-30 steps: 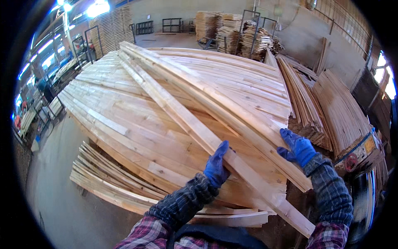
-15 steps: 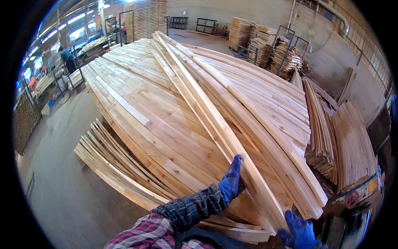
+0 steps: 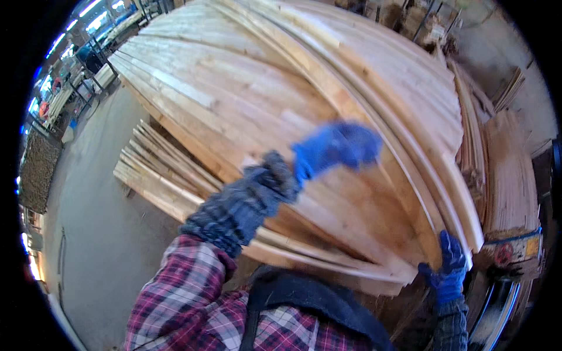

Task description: The person picks up individual wood planks from a large stack and feeds them into a processing machine one at a time.

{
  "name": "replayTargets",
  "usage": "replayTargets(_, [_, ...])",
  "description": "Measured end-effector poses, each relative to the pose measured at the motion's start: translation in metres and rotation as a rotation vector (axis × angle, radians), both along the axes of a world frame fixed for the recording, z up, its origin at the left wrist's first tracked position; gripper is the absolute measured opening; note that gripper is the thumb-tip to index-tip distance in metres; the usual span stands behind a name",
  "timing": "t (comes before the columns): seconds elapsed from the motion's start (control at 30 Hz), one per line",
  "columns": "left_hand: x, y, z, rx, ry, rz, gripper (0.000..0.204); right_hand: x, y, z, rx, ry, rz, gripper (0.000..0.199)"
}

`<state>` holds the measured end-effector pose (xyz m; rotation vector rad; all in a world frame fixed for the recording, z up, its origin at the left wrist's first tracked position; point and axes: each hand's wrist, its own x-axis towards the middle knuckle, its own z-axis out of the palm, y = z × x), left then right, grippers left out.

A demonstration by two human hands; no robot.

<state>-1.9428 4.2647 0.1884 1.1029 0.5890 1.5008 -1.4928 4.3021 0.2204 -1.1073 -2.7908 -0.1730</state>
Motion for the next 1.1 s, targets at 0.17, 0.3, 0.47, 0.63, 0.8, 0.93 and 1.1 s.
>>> replayTargets(0.17, [-0.08,-0.134,-0.019,-0.062,0.401,1.222,0.058,-0.008,-0.029,0.034,-0.1,-0.109,-0.109,0.076])
replayTargets(0.3, [-0.107,-0.285,-0.176,-0.754,0.675,1.992,0.099,-0.068,-0.054,0.069,-0.033,-0.002,-0.02,0.071])
replayTargets(0.47, [0.003,-0.317,-0.263,-0.752,-1.008,0.974,0.12,-0.209,-0.091,0.023,-0.884,0.053,0.467,0.075])
replayTargets(0.63, [0.016,-0.27,-0.235,-0.422,-1.136,0.925,0.115,-0.31,-0.108,-0.113,-1.05,-0.282,0.585,0.094])
replayTargets(0.8, [0.014,-0.281,-0.234,-0.451,-1.147,0.951,0.108,-0.344,-0.117,-0.137,-1.418,-0.369,0.394,0.078])
replayTargets(0.93, [0.018,-0.286,-0.228,-0.427,-1.129,1.063,0.1,-0.324,-0.112,-0.147,-1.389,-0.324,0.381,0.059])
replayTargets(1.1, [0.022,-0.29,-0.244,-0.404,-1.173,1.059,0.097,-0.326,-0.106,-0.165,-1.309,-0.253,0.292,0.048])
